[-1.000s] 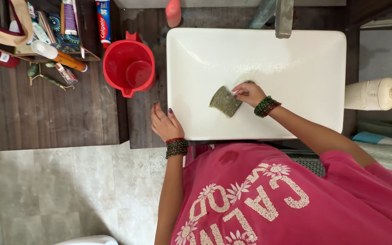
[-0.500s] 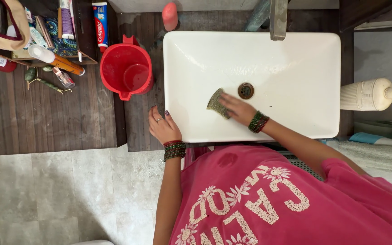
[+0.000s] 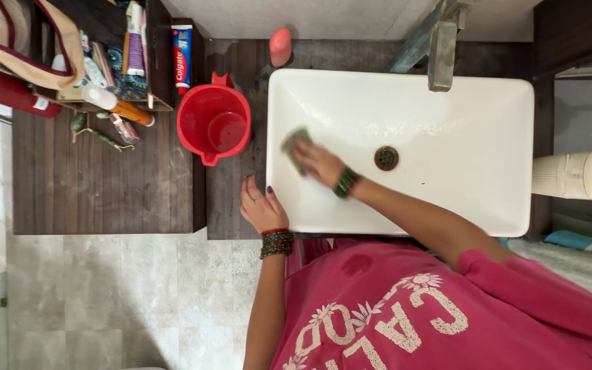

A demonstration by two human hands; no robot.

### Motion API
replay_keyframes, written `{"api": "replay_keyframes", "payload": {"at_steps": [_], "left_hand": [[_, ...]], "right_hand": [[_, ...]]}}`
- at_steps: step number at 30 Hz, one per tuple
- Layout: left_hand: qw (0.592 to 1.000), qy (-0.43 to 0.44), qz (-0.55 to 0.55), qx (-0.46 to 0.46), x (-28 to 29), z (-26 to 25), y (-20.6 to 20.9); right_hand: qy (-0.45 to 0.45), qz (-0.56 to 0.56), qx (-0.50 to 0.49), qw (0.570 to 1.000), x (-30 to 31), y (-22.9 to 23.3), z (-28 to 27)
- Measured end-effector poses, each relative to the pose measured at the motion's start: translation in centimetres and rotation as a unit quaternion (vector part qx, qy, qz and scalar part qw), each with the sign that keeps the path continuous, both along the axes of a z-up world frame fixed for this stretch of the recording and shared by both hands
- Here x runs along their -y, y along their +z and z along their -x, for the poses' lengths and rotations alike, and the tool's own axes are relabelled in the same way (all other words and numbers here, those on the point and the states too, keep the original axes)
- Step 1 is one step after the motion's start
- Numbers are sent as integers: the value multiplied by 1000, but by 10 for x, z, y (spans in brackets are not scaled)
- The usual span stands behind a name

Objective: The person uses a bottle of liquid and a sponge to clean a bathroom sink, and removes hair from the drain.

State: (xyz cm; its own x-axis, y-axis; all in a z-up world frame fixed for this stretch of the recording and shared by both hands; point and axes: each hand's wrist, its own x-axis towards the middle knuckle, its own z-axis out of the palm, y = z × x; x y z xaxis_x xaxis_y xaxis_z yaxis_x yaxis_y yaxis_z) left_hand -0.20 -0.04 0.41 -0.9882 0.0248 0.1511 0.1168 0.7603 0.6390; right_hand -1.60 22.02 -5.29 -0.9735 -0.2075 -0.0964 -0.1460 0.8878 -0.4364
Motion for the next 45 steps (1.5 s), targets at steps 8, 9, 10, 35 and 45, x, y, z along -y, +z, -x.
{"api": "replay_keyframes", "payload": {"at_steps": [8,9,10,35,45], "left_hand": [[1000,-2,-12,-6,-3,2,0],[1000,-2,-11,-9,-3,2,0],[1000,0,-8,-9,-3,2,1],[1000,16,10,22,-5,4,3],[1000,7,4,25,-4,5,1]], "right_hand": [[173,-190,92,962,-117,7,-54],[166,-259,93,947,-123,4,-29],[117,-221,-6,968,-122,2,-1],[-280,49,51,957,-103,65,111],[-289,-170,-155,929,-149,16,19]]}}
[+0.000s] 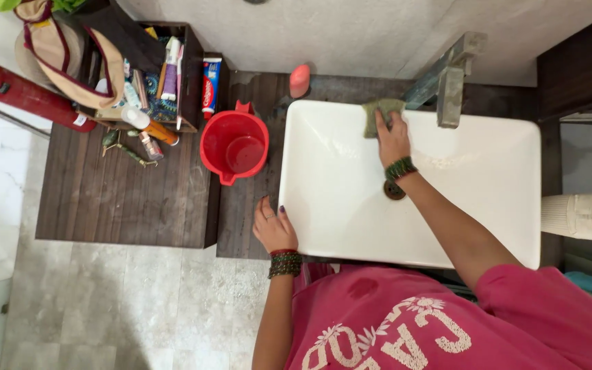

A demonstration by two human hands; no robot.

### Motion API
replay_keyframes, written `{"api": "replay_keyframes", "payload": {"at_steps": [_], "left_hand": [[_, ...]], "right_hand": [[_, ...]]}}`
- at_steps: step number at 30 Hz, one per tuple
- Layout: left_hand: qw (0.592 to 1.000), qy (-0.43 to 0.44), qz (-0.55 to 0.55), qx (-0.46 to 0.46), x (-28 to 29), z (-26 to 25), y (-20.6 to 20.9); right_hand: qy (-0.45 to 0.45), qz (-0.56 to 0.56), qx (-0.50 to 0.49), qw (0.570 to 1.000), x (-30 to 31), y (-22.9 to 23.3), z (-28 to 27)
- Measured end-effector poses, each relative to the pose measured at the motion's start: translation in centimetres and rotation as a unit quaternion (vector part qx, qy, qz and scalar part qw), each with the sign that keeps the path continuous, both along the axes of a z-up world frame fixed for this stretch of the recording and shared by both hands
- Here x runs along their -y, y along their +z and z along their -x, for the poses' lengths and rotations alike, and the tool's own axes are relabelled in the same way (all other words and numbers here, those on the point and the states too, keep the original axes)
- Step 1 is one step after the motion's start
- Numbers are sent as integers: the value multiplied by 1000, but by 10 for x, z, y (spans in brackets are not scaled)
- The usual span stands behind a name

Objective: The person uses a bottle of liquid and a sponge to clean a bathroom sink, and removes hair from the drain.

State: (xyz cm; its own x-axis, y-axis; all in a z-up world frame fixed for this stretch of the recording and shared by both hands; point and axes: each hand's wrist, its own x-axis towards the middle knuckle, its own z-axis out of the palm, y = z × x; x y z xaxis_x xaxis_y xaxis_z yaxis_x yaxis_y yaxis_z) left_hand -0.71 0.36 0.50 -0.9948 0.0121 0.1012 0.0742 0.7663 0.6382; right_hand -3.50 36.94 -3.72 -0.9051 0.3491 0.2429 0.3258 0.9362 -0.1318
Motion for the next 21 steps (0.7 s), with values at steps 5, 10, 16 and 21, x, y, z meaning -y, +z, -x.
{"api": "replay_keyframes", "payload": {"at_steps": [5,10,16,21], "left_hand": [[1000,0,-9,-6,1,-2,0],[1000,-10,-24,-3,3,-4,-3],[957,-19,-287,32,15,4,-55],[848,84,-485,196,46,16,-68]], "right_hand": [[82,83,-129,985,70,-10,56],[146,208,-61,965,146,-15,59],[253,344,-71,902,185,8,20],[304,309,56,900,219,26,-26]]}}
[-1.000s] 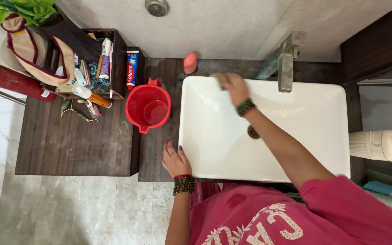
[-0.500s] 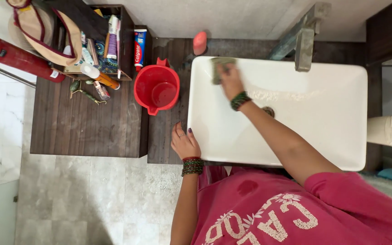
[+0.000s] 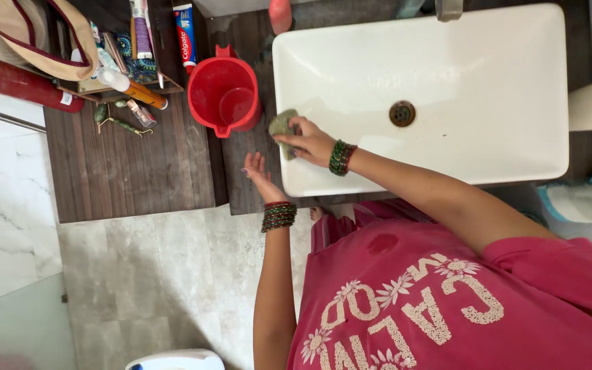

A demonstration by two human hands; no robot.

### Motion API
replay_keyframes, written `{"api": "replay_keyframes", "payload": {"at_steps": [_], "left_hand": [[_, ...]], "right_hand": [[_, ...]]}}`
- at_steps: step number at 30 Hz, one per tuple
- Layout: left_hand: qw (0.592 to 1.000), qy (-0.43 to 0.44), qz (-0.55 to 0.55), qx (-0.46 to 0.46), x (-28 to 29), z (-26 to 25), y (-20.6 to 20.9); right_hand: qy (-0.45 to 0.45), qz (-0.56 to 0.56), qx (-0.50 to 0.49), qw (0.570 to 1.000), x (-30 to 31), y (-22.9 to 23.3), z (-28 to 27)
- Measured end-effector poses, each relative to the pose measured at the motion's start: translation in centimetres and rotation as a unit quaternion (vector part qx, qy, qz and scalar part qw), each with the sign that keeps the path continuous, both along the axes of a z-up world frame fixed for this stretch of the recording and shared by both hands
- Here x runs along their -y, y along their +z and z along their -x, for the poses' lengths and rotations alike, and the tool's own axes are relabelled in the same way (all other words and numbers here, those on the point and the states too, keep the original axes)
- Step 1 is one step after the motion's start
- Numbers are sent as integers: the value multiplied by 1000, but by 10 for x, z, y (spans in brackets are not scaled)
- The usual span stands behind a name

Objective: The person uses a bottle of liquid and a sponge to clean a bathroom sink, and removes hair from the drain.

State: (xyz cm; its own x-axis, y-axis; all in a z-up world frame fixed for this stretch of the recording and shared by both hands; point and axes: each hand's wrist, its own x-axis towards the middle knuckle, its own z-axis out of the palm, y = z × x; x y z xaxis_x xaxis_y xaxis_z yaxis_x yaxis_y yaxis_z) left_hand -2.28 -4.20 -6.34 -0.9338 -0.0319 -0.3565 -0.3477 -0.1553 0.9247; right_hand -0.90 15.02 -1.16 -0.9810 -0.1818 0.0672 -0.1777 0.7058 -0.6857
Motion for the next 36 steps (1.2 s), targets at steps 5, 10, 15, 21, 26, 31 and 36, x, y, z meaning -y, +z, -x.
{"api": "replay_keyframes", "payload": {"at_steps": [5,10,15,21,26,31,36], "left_hand": [[999,-40,-19,16,18,9,25],[994,-106,15,-30,5,8,51],[985,-137,74,-69,-3,0,71],[964,-174,120,-162,7,-8,75],[901,-230,224,-292,5,-26,76],[844,-321,281,-324,-37,-50,89],[758,-397,349,-381,-79,-69,83]], "right_hand": [[45,53,72,995,27,3,-42],[73,50,63,994,31,5,-79],[73,-26,93,993,-31,-15,-142],[-33,-117,200,972,-167,-18,-230],[-28,-22,-28,999,-93,-29,-190],[-111,-39,-56,991,27,-9,-140],[-165,-95,-42,981,-62,3,-223]]}}
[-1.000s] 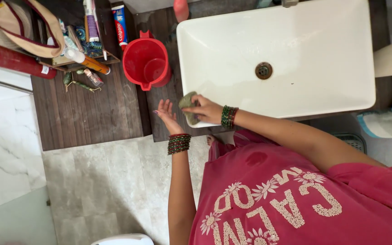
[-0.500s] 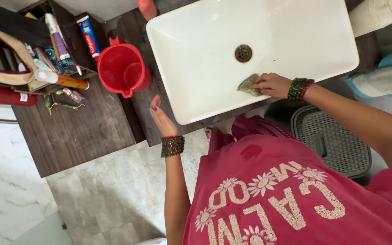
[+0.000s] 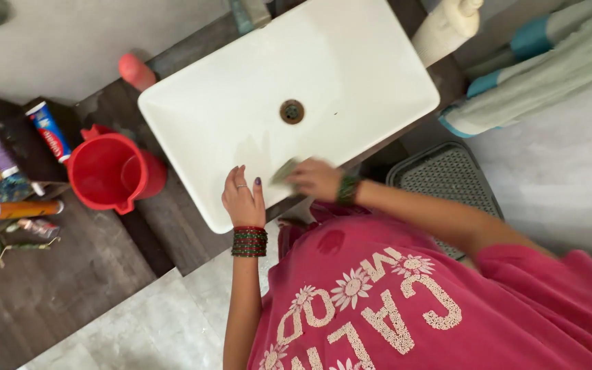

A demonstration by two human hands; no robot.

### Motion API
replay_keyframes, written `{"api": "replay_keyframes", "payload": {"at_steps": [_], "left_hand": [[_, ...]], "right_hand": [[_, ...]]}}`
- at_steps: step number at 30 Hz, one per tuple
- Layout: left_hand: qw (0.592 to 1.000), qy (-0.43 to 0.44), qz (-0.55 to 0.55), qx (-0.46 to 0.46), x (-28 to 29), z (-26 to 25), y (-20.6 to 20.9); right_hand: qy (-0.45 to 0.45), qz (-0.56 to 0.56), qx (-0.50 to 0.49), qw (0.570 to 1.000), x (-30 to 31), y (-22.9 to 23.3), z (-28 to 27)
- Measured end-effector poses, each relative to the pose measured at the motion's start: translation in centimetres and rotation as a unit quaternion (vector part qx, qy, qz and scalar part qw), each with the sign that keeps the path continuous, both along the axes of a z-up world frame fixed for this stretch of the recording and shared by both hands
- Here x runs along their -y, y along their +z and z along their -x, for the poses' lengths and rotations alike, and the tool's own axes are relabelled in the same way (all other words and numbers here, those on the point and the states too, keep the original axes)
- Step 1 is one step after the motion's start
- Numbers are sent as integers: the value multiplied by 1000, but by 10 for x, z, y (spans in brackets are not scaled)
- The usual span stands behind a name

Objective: The person uses a bottle of liquid and a sponge to clean a bathroom sink, and removes hair from the drain.

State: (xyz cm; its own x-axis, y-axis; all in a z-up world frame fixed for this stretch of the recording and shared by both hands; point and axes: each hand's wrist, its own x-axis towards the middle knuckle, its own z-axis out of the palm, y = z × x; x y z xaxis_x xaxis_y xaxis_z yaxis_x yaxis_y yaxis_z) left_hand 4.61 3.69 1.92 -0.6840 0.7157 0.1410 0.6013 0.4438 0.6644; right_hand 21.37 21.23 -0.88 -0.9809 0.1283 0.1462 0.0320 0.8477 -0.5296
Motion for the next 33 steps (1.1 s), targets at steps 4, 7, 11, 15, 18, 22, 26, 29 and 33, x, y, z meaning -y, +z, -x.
{"api": "replay_keyframes", "payload": {"at_steps": [4,7,11,15,18,22,26,29,33], "left_hand": [[997,-59,46,-25,-30,-10,-13],[993,-74,79,-37,-45,-17,-17],[991,-74,110,-34,-52,-21,-18],[992,-46,119,-22,-64,-20,-21],[990,-36,123,-53,-66,-19,-23],[988,-27,145,-52,-64,-20,-22],[992,-11,116,-52,-65,-20,-21],[993,-14,104,-55,-65,-20,-18],[991,-7,120,-63,-67,-19,-17]], "right_hand": [[-14,-233,110,966,-139,21,-106],[-238,-186,123,945,-193,43,-160],[-260,-191,205,924,-177,27,-134],[-96,87,211,969,-90,-25,-26],[0,-8,163,987,-45,-46,37],[-47,-64,256,963,-121,-35,33],[-274,8,294,916,-223,-6,-25],[-249,-96,306,914,-240,-4,-73],[-46,-90,355,929,-192,-34,-77]]}}
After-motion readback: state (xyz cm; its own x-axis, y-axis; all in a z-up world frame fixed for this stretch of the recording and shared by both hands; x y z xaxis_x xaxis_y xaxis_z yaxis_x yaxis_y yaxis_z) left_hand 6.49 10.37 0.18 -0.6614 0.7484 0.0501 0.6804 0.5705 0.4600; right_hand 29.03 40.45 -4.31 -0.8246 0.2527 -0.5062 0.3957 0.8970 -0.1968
